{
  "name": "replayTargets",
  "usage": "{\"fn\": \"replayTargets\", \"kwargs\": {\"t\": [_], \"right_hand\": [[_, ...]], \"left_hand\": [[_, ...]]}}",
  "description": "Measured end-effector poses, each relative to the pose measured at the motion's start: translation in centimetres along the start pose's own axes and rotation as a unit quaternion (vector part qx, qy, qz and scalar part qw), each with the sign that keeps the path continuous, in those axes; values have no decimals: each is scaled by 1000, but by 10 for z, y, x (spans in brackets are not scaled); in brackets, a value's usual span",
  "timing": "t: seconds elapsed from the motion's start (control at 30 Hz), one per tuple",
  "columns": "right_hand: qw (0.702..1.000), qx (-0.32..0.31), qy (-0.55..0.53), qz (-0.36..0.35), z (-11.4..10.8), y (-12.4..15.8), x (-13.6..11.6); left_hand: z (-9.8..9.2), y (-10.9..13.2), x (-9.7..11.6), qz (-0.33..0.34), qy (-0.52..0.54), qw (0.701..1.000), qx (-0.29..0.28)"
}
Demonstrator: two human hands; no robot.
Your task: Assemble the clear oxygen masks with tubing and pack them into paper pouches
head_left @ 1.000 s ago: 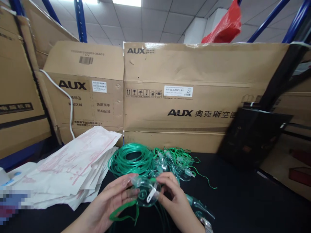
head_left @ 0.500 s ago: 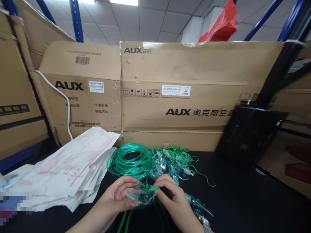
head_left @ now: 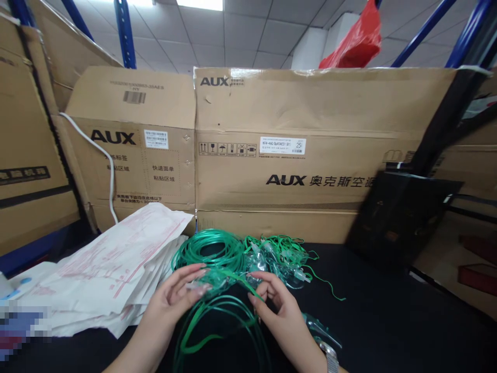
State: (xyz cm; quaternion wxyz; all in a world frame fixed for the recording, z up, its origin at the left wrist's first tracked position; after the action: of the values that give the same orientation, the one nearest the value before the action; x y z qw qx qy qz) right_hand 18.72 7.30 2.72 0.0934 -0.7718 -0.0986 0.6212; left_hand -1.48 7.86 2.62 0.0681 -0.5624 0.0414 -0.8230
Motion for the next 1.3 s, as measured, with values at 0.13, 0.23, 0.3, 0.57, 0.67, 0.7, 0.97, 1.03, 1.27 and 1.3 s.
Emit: {"fn": "replayTargets", "kwargs": {"t": [0.13,0.23,0.3,0.57,0.67,0.7,0.97,1.03,1.27,1.3], "right_hand": [[992,-34,-108,62,0,-6,9],[984,8,-160,81,-11,-13,12],[980,48,-177,77,-20,-17,13],[995,18,-75,63,-15,-15,7],[994,-72,-50,61,4,-5,0],[988,-109,-70,84,11,-2,1],[913,-283,-209,208,38,10,13],[923,-269,-181,206,37,10,14],[913,-256,-212,235,37,15,14],[912,-256,-219,235,37,16,15]], "left_hand": [[-12,-13,9,-18,130,991,31],[-20,-19,14,7,175,983,55],[-20,-20,14,7,170,984,50],[-3,-5,1,-34,32,998,-37],[7,2,-6,-59,10,995,-84],[11,4,-8,-69,8,993,-99],[19,9,-16,-90,1,987,-135],[20,10,-19,-96,-9,986,-135],[21,13,-31,-127,2,984,-127],[22,14,-32,-132,-2,982,-132]]}}
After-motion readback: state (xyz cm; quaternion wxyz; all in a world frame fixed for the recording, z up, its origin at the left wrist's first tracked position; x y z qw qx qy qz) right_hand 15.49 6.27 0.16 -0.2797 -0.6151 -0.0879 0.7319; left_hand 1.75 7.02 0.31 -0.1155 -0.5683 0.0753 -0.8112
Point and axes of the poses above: each hand's wrist, its own y-axis away from the middle knuckle, its own z-axis out of the palm, x = y × z, the point moved 6 cm from there along -y, towards the middle knuckle, and after that the axes turned 6 degrees about z, right-handed, at the moved point
